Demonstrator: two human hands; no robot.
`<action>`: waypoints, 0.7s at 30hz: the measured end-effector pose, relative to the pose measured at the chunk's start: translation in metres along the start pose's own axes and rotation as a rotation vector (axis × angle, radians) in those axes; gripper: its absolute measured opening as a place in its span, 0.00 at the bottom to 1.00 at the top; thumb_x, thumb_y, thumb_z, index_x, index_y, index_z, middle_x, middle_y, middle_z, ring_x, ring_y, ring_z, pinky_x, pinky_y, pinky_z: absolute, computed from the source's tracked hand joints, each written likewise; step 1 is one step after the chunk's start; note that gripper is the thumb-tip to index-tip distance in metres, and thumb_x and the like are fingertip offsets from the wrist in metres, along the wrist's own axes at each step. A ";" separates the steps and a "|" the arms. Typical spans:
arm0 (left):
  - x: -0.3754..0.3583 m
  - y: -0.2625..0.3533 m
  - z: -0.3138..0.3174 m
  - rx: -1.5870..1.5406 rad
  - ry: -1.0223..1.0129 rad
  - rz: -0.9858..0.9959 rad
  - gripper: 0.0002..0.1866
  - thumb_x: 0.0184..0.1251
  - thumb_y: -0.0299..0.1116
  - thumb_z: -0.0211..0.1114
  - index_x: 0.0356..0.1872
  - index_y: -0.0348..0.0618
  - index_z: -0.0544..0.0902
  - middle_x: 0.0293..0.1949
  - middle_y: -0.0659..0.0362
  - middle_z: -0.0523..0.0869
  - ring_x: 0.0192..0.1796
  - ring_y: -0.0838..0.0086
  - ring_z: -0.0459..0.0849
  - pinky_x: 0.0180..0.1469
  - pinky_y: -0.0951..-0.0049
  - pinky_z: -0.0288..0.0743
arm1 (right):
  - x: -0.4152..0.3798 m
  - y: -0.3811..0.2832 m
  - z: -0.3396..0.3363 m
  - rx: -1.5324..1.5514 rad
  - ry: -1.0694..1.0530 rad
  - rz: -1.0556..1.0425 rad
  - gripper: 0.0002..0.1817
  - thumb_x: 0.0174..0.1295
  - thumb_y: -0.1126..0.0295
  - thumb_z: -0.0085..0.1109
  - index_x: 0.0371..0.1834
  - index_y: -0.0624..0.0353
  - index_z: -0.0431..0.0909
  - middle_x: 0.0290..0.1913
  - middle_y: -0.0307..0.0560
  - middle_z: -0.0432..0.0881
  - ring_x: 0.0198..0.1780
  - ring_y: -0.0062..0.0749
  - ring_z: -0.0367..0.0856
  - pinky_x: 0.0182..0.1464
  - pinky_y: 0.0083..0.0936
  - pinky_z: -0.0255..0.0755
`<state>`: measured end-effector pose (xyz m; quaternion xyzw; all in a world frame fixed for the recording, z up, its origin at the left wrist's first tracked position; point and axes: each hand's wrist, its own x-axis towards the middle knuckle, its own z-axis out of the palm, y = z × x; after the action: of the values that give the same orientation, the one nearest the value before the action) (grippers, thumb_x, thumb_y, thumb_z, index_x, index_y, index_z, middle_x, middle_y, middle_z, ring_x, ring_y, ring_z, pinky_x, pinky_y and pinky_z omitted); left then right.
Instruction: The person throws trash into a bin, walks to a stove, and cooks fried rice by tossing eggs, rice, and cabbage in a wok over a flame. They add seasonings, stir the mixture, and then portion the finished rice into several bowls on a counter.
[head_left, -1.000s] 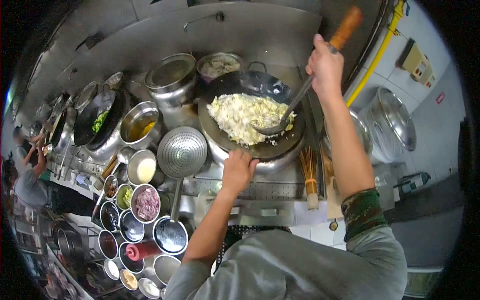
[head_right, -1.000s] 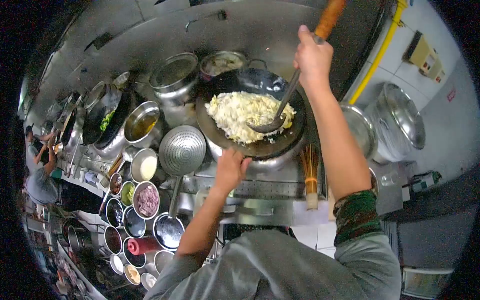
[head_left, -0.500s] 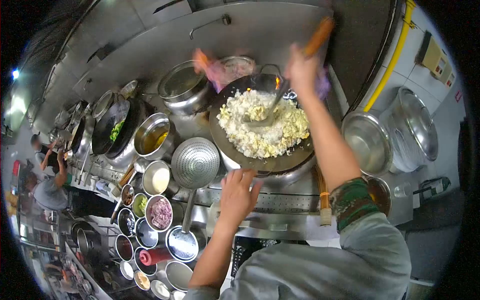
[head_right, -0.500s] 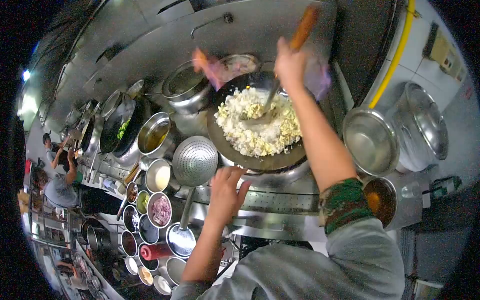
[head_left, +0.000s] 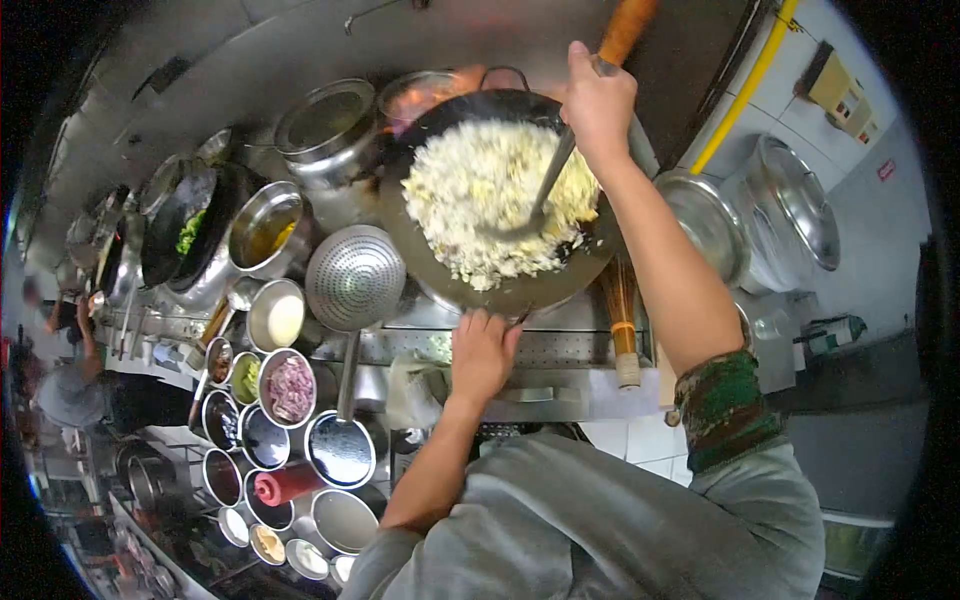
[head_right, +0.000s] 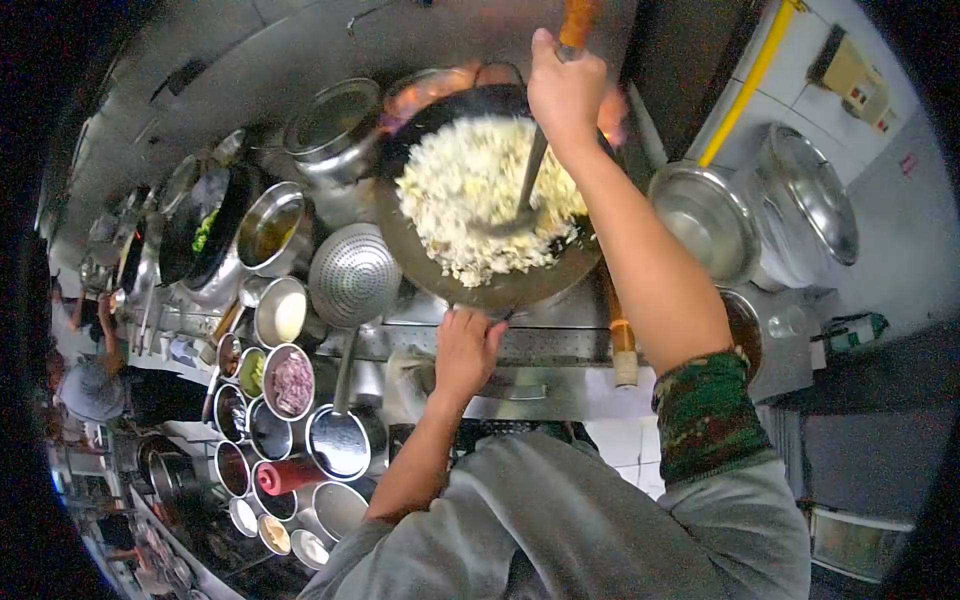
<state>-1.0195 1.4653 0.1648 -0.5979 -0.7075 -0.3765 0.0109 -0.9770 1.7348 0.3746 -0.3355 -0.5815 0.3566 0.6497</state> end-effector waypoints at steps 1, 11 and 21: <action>-0.020 0.001 -0.003 -0.001 -0.025 0.009 0.10 0.60 0.33 0.72 0.32 0.41 0.78 0.34 0.50 0.76 0.40 0.51 0.74 0.43 0.54 0.67 | -0.007 -0.006 -0.008 0.040 0.003 -0.053 0.22 0.71 0.62 0.58 0.17 0.56 0.69 0.14 0.37 0.68 0.12 0.25 0.64 0.16 0.28 0.60; 0.050 -0.023 0.007 0.063 0.043 0.073 0.11 0.63 0.39 0.68 0.34 0.41 0.80 0.39 0.52 0.77 0.45 0.53 0.75 0.45 0.53 0.69 | 0.015 -0.047 -0.026 0.294 -0.035 0.164 0.16 0.70 0.61 0.62 0.27 0.53 0.68 0.15 0.31 0.63 0.12 0.20 0.61 0.14 0.24 0.57; 0.051 0.009 -0.032 0.030 -0.021 -0.022 0.17 0.61 0.37 0.70 0.50 0.45 0.83 0.52 0.56 0.81 0.56 0.57 0.77 0.54 0.56 0.68 | 0.057 0.036 0.028 0.354 -0.211 0.291 0.20 0.71 0.61 0.60 0.21 0.52 0.66 0.14 0.32 0.63 0.12 0.21 0.61 0.14 0.25 0.56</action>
<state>-1.0399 1.4904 0.2160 -0.5938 -0.7198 -0.3595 0.0082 -1.0036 1.8031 0.3758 -0.2575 -0.5201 0.5760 0.5757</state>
